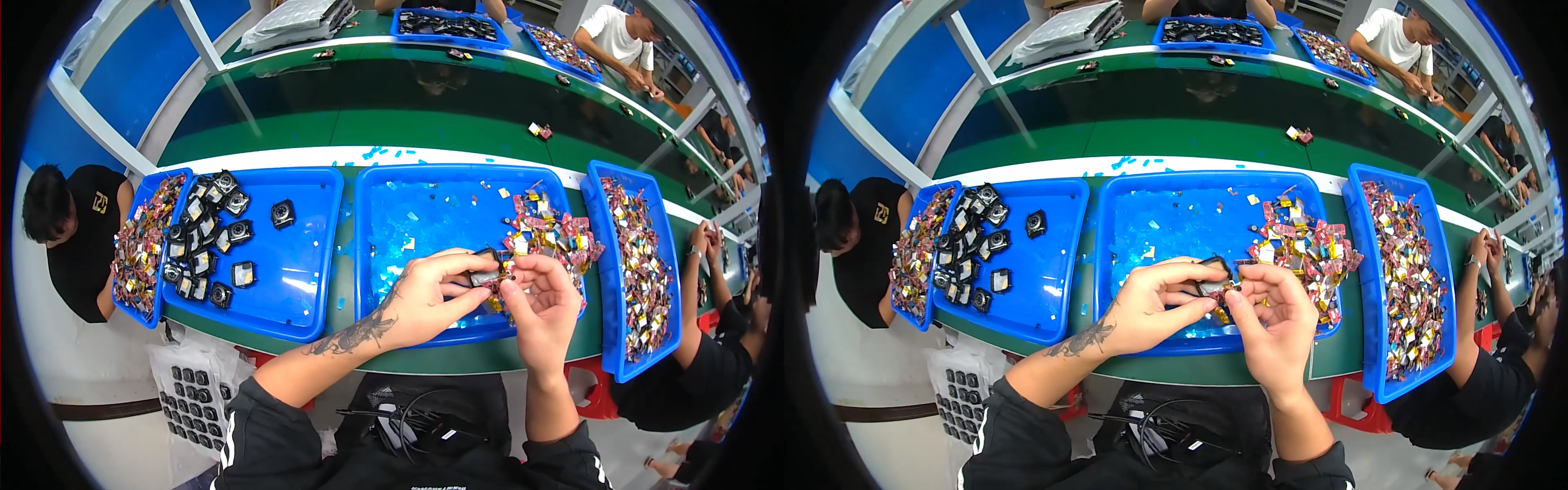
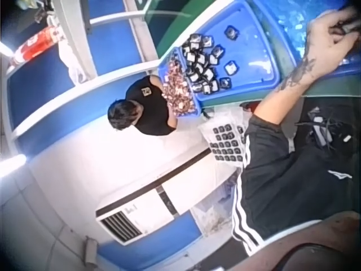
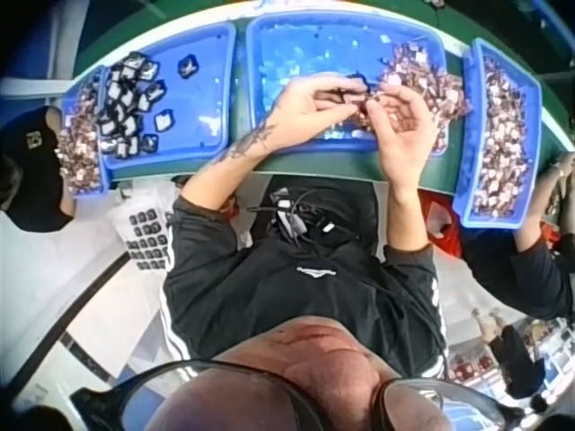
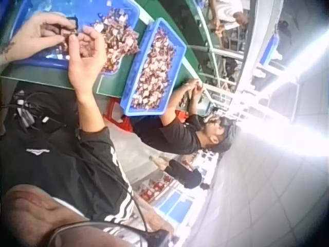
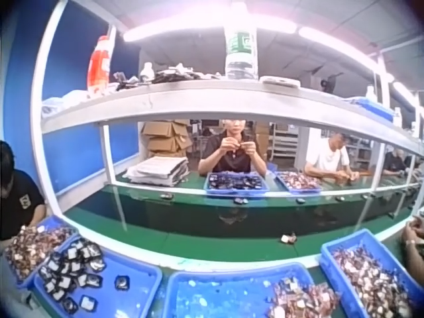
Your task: Assembling small electronic components by attaching a yellow flexible piece to a black square base on a production line.
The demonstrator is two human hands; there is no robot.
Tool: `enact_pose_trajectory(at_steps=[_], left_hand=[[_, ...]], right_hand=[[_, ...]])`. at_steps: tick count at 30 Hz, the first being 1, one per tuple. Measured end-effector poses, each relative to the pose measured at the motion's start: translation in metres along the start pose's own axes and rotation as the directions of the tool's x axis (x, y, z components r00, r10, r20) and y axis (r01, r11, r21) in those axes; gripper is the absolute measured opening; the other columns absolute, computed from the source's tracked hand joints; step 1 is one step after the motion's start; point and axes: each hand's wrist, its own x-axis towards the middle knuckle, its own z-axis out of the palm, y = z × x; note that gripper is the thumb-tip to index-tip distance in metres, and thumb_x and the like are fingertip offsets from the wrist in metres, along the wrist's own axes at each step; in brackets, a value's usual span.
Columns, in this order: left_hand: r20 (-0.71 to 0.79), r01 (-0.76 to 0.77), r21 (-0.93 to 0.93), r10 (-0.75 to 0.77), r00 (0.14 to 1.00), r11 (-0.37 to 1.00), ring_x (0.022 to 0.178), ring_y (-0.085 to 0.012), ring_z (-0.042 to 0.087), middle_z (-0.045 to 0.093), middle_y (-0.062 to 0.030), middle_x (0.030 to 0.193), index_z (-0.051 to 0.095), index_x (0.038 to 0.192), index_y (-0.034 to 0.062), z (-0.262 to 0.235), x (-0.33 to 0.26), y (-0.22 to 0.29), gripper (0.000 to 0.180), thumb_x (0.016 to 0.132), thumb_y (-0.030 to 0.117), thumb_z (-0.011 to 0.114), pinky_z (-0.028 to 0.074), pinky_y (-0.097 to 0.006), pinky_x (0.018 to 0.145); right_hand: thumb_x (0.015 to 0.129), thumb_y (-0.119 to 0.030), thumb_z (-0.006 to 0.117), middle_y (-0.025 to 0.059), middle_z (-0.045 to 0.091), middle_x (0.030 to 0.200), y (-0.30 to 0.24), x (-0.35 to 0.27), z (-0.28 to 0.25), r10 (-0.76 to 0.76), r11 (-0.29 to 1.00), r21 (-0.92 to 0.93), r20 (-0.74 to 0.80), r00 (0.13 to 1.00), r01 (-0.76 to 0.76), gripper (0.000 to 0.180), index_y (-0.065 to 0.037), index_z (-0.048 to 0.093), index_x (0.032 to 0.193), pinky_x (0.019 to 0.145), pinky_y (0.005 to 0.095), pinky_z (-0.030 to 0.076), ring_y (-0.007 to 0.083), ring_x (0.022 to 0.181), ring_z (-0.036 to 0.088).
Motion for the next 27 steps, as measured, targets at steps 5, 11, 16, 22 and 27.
enact_pose_trajectory(at_steps=[5,11,16,22,27], left_hand=[[0.004,0.035,-0.276,-0.035,0.999,0.961,0.114,-0.0210,0.058,0.054,-0.0146,0.128,0.059,0.123,-0.0036,0.003,0.001,-0.002,0.036,0.087,-0.007,0.061,0.051,-0.031,0.096],[-0.038,0.025,-0.236,-0.035,0.999,0.971,0.113,-0.0223,0.059,0.056,-0.0158,0.126,0.061,0.121,-0.0041,0.001,0.000,-0.002,0.034,0.087,-0.008,0.061,0.051,-0.032,0.096],[-0.055,0.022,-0.232,-0.036,0.998,0.973,0.109,-0.0209,0.061,0.058,-0.0152,0.123,0.062,0.120,-0.0034,0.004,-0.001,-0.001,0.033,0.087,-0.008,0.061,0.052,-0.031,0.095],[-0.054,-0.025,-0.235,0.012,0.998,0.972,0.108,-0.0188,0.061,0.060,-0.0140,0.121,0.061,0.123,-0.0026,0.006,0.001,-0.002,0.035,0.088,-0.007,0.060,0.051,-0.029,0.094],[-0.067,0.032,-0.352,-0.059,0.996,0.935,0.108,-0.0163,0.061,0.060,-0.0133,0.123,0.049,0.136,0.0023,0.000,-0.001,0.003,0.050,0.088,-0.009,0.056,0.052,-0.027,0.092]], right_hand=[[0.084,0.005,0.068,0.0058,0.063,0.088,0.013,-0.006,0.013,0.005,0.991,0.134,-0.134,0.991,0.013,0.026,0.003,0.055,0.106,0.064,0.0179,0.047,0.0064,0.075,0.058],[0.083,0.005,0.069,0.0055,0.061,0.086,0.020,-0.009,0.020,-0.186,0.982,-0.057,-0.225,0.956,0.177,0.023,0.000,0.053,0.099,0.063,0.0177,0.046,0.0065,0.073,0.058],[0.083,0.006,0.069,0.0061,0.061,0.086,0.028,-0.009,0.020,-0.239,0.971,-0.060,-0.231,0.943,0.232,0.023,0.000,0.052,0.098,0.063,0.0175,0.046,0.0075,0.075,0.060],[0.083,0.006,0.069,0.0059,0.059,0.089,0.023,-0.008,0.013,-0.243,0.965,-0.149,-0.189,0.952,0.217,0.026,0.001,0.052,0.102,0.062,0.0178,0.047,0.0069,0.076,0.058],[0.082,0.007,0.068,0.0044,0.056,0.092,0.012,-0.001,0.021,-0.145,0.971,-0.210,-0.130,0.981,0.116,0.037,0.001,0.052,0.114,0.063,0.0181,0.048,0.0069,0.080,0.055]])
